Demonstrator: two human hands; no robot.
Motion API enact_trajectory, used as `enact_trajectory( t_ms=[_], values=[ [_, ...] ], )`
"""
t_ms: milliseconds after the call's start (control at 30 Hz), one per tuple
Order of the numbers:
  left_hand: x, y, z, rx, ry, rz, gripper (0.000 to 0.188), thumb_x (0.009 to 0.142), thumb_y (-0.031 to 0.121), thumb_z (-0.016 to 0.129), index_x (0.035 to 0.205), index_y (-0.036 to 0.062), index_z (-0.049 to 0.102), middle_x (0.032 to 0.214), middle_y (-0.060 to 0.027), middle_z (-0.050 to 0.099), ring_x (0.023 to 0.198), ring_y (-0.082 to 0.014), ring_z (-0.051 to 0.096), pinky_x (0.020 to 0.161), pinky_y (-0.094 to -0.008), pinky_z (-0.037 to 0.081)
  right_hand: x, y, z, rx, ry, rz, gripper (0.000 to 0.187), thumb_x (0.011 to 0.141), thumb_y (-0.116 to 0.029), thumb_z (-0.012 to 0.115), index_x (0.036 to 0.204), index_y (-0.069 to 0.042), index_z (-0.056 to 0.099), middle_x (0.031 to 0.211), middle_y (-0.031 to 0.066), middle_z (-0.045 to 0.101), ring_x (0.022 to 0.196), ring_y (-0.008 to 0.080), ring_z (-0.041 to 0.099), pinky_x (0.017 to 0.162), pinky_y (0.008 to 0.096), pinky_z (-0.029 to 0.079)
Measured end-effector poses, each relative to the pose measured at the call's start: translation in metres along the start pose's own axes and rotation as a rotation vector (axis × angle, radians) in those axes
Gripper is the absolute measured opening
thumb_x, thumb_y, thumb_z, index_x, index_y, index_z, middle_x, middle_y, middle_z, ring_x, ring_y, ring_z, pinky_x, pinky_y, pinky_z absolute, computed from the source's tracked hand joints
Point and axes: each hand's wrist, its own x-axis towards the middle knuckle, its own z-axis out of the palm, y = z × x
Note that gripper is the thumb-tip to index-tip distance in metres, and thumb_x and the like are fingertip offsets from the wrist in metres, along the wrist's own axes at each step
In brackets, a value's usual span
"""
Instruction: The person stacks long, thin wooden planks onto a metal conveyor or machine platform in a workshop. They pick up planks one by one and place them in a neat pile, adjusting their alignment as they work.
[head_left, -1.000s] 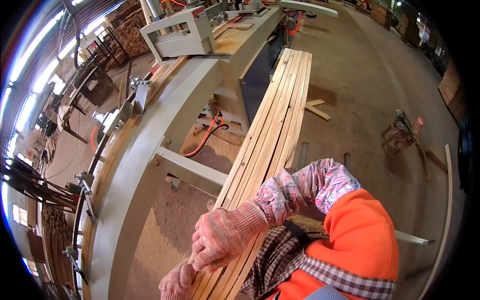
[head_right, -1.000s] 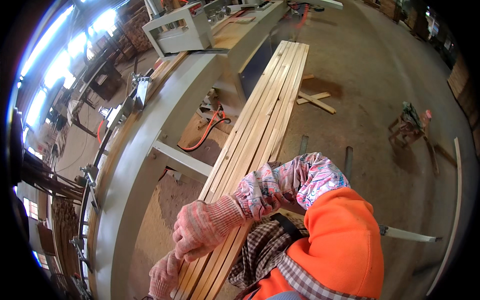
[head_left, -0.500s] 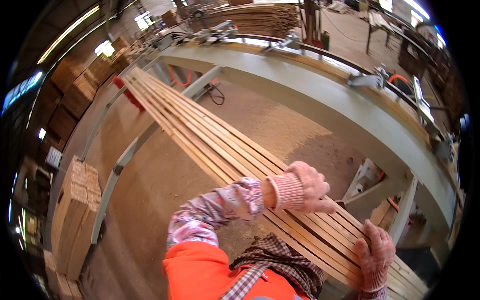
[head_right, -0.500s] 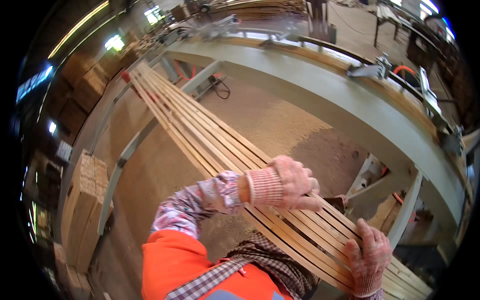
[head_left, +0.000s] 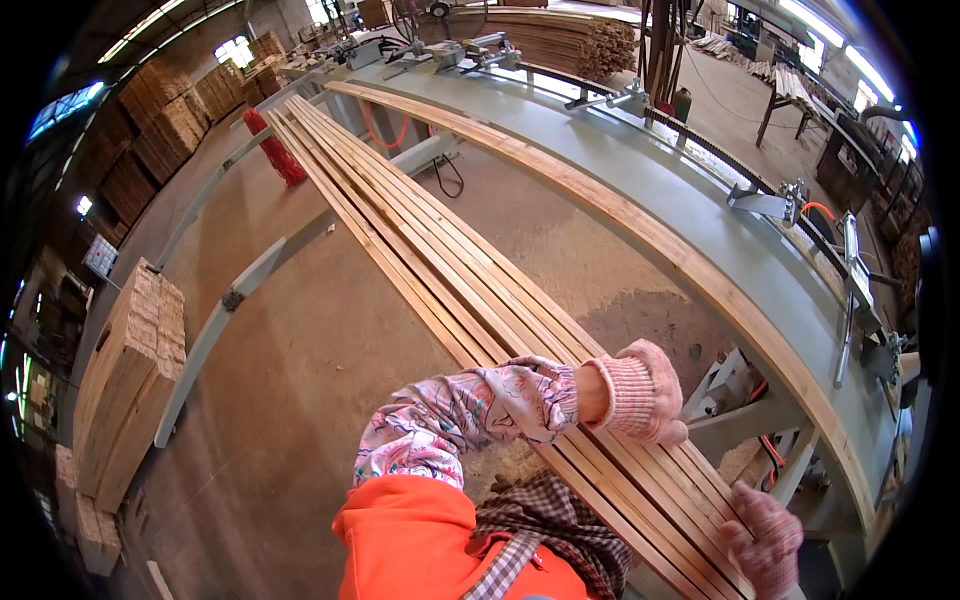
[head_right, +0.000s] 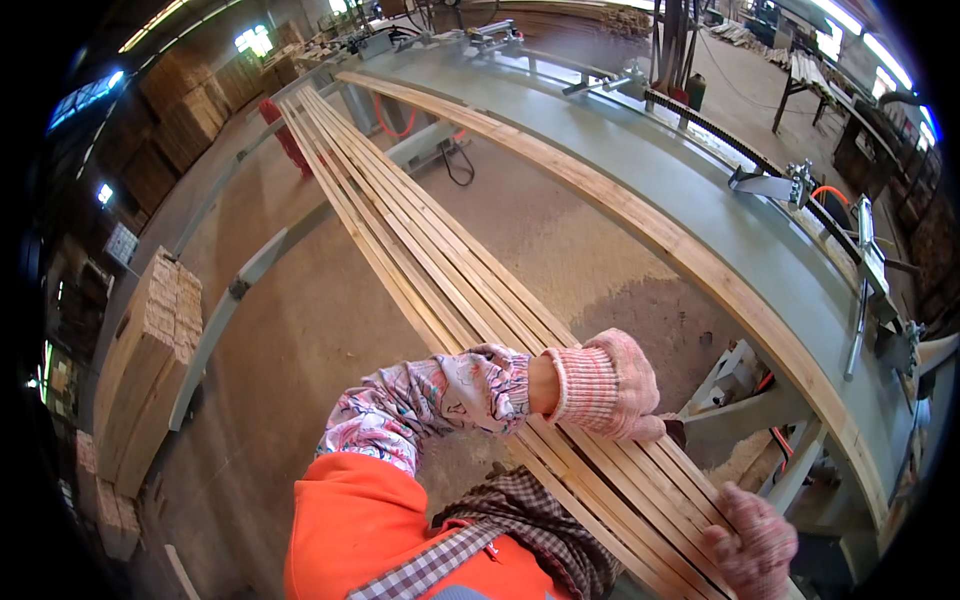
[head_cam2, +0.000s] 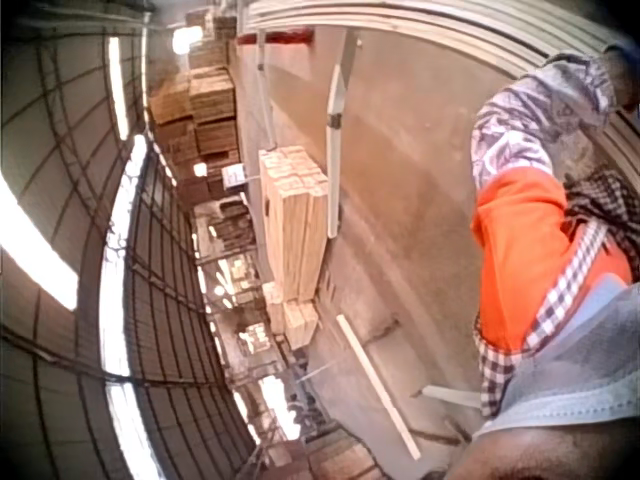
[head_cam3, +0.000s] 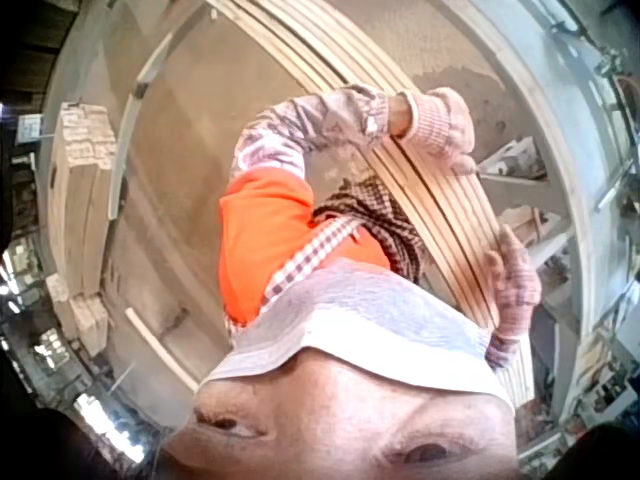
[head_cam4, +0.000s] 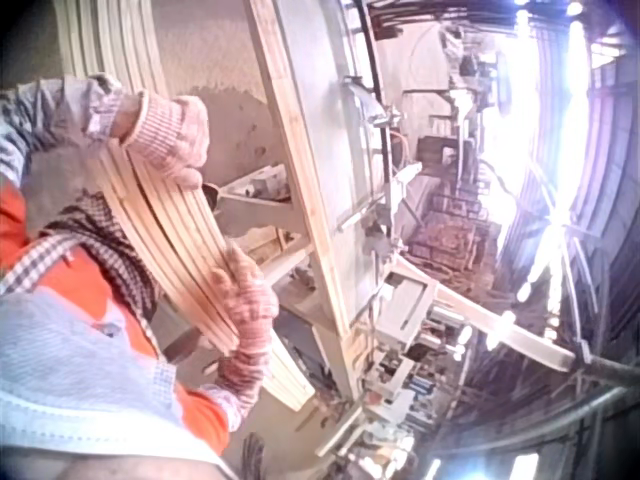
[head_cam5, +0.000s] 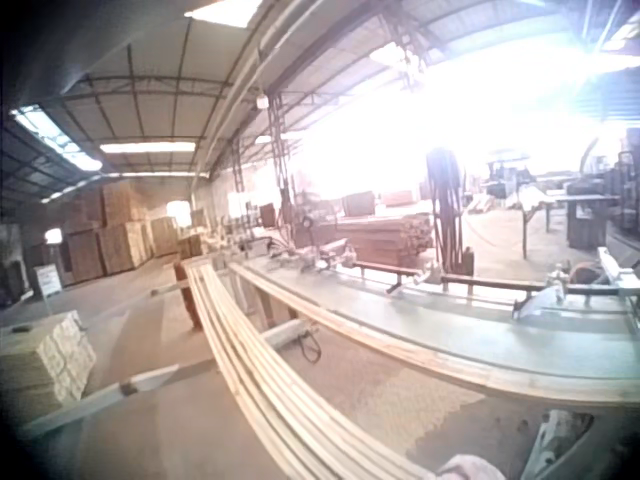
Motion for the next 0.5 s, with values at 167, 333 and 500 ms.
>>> enact_trajectory(
  t_ms=[167, 333, 500],
  values=[
    [0.008, -0.008, -0.003, -0.086, -0.076, -0.070, 0.062, 0.105, 0.054, 0.033, 0.100, 0.0090, 0.074, 0.085, -0.0148, 0.072, 0.082, -0.0331, 0.072, 0.069, -0.0496, 0.057, 0.050, 0.053, -0.032, -0.209, 0.028, 0.120, 0.064, 0.090, -0.044, 0.074, 0.140, -0.009, 0.058, 0.128, 0.0178, 0.066, 0.115, 0.0374, 0.063, 0.099, 0.0443, 0.049],
    [0.020, -0.030, 0.006, -0.353, -0.026, -0.137, 0.063, 0.100, 0.058, 0.039, 0.107, 0.0074, 0.075, 0.099, -0.0150, 0.074, 0.093, -0.0318, 0.072, 0.083, -0.0481, 0.056, 0.136, 0.142, 0.003, -0.489, -0.006, 0.325, 0.073, 0.086, -0.034, 0.072, 0.151, -0.014, 0.045, 0.151, 0.0166, 0.049, 0.133, 0.0376, 0.052, 0.110, 0.0444, 0.044],
    [0.021, -0.033, 0.008, -0.436, 0.050, -0.110, 0.057, 0.098, 0.054, 0.047, 0.125, 0.0088, 0.070, 0.110, -0.0160, 0.074, 0.103, -0.0324, 0.070, 0.092, -0.0473, 0.055, 0.173, 0.188, 0.051, -0.712, 0.004, 0.331, 0.080, 0.080, -0.024, 0.077, 0.153, -0.020, 0.043, 0.137, 0.0134, 0.059, 0.125, 0.0334, 0.058, 0.104, 0.0422, 0.048]
  ],
)
